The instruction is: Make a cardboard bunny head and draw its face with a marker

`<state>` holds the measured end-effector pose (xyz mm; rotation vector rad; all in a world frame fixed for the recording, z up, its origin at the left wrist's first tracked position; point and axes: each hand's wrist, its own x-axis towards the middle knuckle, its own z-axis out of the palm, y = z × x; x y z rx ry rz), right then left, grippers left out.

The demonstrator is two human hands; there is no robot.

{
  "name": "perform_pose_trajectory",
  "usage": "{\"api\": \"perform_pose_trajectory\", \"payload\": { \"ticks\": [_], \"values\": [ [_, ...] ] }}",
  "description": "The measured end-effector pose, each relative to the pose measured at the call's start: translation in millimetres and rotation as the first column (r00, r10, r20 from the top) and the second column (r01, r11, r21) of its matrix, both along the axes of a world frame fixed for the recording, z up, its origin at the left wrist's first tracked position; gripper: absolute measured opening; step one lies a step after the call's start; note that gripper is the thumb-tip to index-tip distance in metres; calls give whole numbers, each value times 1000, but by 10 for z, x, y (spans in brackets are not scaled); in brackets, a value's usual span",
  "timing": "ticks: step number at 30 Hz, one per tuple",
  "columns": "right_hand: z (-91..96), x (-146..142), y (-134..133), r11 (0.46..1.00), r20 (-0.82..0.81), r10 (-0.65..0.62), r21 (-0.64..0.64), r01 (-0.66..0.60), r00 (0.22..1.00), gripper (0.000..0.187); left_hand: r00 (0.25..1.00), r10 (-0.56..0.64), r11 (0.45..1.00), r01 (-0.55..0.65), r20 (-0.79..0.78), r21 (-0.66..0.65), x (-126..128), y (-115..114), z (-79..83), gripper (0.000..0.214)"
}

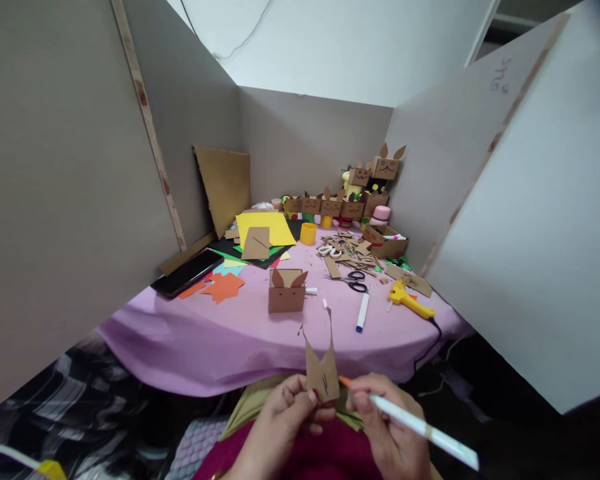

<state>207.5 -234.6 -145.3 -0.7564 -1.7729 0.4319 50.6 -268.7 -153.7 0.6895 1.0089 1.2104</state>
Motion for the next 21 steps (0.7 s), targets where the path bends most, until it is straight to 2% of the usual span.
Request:
{"api": "perform_pose_trajectory", "payload": {
  "ticks": [2,4,10,14,18,21],
  "values": [
    [11,-39,-33,992,90,60,105,-70,994,18,1000,-12,1000,12,-1,14,2,-7,15,18],
    [-15,-90,-46,983,149,64,164,-88,987,18,1000,-21,999,21,-1,30,-1,-18,31,15],
    [-127,-138,-23,971,182,87,206,-125,979,10,998,-62,994,62,-6,90,-13,-51,35,11],
    [-75,-145,-8,961,189,85,242,-130,978,8,998,-69,989,69,-2,127,-6,-55,13,18],
    [8,-150,-3,939,286,103,287,-188,953,10,998,-59,989,59,-3,137,-3,-56,3,22],
    [-17,-138,1,931,290,92,315,-186,953,11,999,-41,990,42,-6,134,-3,-56,5,22]
  ]
}}
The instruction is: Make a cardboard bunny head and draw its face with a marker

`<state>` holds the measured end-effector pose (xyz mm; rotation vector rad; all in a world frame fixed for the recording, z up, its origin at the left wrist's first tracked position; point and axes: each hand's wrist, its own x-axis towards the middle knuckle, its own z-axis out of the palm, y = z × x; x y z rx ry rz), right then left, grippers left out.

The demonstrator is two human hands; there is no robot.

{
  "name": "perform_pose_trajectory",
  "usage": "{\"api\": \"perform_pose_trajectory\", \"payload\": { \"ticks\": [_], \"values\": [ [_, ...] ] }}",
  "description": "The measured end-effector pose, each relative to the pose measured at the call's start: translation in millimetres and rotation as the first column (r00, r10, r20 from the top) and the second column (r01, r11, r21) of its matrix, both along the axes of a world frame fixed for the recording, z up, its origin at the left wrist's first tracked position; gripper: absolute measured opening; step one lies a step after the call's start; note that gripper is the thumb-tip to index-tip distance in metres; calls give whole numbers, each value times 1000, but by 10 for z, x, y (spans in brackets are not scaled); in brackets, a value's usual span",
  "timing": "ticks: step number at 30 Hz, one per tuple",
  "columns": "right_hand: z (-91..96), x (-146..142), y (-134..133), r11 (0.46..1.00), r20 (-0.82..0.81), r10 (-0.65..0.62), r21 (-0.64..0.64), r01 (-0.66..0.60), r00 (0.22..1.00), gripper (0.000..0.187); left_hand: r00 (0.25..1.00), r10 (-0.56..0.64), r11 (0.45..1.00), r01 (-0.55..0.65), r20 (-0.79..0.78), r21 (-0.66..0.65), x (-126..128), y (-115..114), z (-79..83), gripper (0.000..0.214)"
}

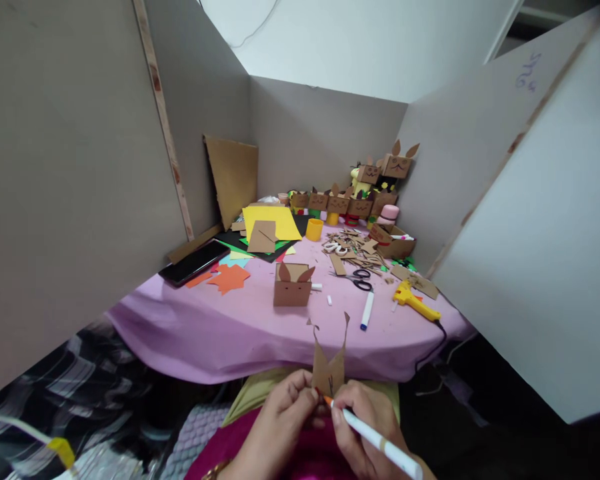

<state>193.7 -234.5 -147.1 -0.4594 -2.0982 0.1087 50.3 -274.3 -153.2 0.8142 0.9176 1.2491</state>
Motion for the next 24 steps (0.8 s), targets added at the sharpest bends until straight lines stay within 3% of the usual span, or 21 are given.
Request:
{"api": "perform_pose_trajectory", "payload": {
  "ticks": [8,14,24],
  "values": [
    [-125,37,11,998,-33,-12,-55,10,999,10,1000,0,1000,0,-12,-17,-3,-1,26,19],
    [-82,67,4,990,-76,-36,-139,25,996,11,1000,-10,999,9,-15,-47,0,0,17,16],
    [-11,36,23,995,-89,1,-104,-10,996,11,1000,-29,999,29,-12,21,-8,17,-46,28]
  ]
}}
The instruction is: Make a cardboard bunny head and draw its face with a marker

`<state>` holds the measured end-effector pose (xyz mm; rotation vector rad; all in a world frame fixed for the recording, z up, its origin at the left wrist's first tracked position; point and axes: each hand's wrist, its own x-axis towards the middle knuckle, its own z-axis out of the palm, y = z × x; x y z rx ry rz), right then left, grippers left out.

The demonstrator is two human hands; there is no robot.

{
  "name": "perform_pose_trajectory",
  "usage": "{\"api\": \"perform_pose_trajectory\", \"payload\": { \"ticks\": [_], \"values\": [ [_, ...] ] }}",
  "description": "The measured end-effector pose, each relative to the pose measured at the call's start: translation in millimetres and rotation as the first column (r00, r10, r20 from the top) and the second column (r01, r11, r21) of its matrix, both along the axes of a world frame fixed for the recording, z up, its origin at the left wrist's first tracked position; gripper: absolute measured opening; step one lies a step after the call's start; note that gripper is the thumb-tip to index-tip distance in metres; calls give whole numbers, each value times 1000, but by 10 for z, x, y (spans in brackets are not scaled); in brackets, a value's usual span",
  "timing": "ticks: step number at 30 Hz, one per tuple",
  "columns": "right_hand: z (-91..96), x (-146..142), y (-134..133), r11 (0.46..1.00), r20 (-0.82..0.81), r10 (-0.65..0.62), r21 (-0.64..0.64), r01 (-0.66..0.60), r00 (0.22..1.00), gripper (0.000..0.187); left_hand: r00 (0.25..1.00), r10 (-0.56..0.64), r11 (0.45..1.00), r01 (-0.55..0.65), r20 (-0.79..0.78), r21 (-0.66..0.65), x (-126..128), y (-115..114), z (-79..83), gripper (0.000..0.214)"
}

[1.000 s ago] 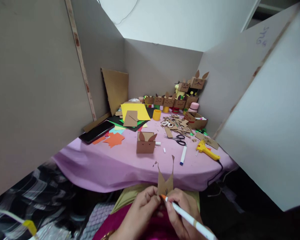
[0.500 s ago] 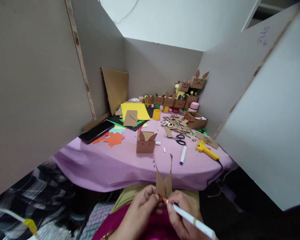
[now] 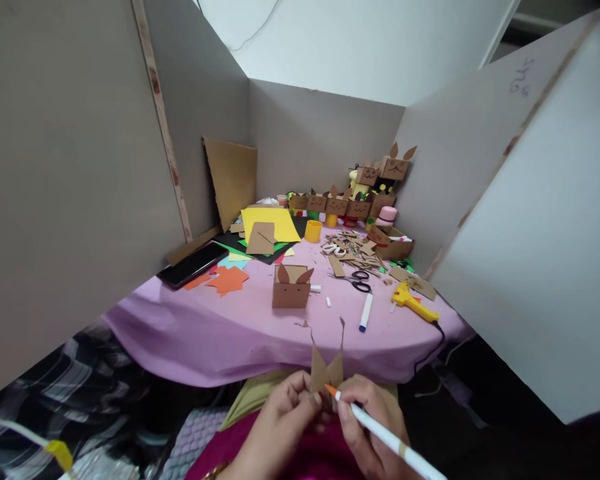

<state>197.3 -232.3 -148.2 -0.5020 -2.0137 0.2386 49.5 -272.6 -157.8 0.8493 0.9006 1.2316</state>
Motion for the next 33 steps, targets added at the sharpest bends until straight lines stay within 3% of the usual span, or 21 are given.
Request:
{"api": "perform_pose_trajectory", "payload": {
  "ticks": [10,21,33],
  "values": [
    [86,-44,32,995,51,25,91,-29,998,10,999,-2,996,6,-43,87,9,-44,57,15],
    [192,-11,-26,990,124,-10,143,-8,992,13,1000,-14,999,14,7,40,15,-29,57,22],
    [148,11,-22,987,141,-26,160,3,990,13,1000,-19,1000,19,7,15,16,-31,70,25]
  ]
}}
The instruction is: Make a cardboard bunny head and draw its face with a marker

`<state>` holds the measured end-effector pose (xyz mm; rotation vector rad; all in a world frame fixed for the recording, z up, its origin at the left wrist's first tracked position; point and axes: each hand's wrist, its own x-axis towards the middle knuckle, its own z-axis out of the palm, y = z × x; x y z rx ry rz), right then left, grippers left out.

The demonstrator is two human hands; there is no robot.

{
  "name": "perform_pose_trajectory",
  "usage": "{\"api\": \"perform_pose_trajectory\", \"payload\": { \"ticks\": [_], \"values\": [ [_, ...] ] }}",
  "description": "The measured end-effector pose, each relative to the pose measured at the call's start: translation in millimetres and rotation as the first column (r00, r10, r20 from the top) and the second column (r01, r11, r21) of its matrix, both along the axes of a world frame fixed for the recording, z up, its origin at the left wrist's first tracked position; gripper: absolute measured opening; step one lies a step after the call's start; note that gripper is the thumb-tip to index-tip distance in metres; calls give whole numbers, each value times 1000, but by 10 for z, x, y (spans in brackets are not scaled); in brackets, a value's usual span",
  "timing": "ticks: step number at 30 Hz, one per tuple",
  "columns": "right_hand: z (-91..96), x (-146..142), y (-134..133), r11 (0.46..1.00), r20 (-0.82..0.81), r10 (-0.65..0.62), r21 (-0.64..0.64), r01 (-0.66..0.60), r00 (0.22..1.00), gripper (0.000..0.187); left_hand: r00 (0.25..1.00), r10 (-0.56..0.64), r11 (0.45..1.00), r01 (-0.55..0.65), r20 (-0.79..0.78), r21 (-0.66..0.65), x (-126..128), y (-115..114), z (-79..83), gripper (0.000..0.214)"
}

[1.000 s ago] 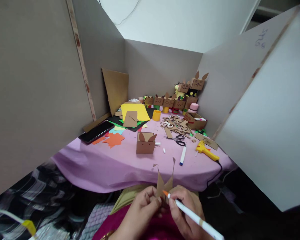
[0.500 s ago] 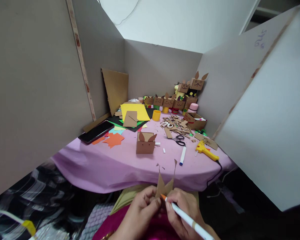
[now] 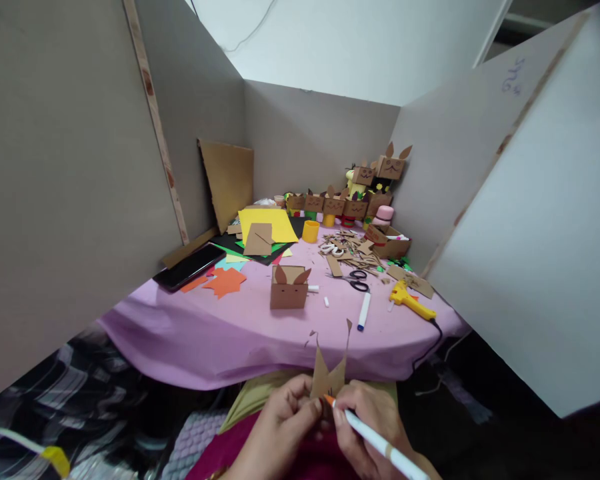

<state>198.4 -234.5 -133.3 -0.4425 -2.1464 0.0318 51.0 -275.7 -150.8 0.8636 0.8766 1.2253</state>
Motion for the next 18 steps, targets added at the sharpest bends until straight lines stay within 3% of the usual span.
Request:
{"api": "perform_pose_trajectory", "payload": {
  "ticks": [7,18],
  "values": [
    [20,20,50,993,-26,-77,-90,74,997,14,999,0,1000,0,-37,7,-23,-17,6,24],
    [-12,13,75,992,-28,-78,-101,75,997,12,998,22,999,-24,-57,-33,-29,-27,11,25]
  ]
}}
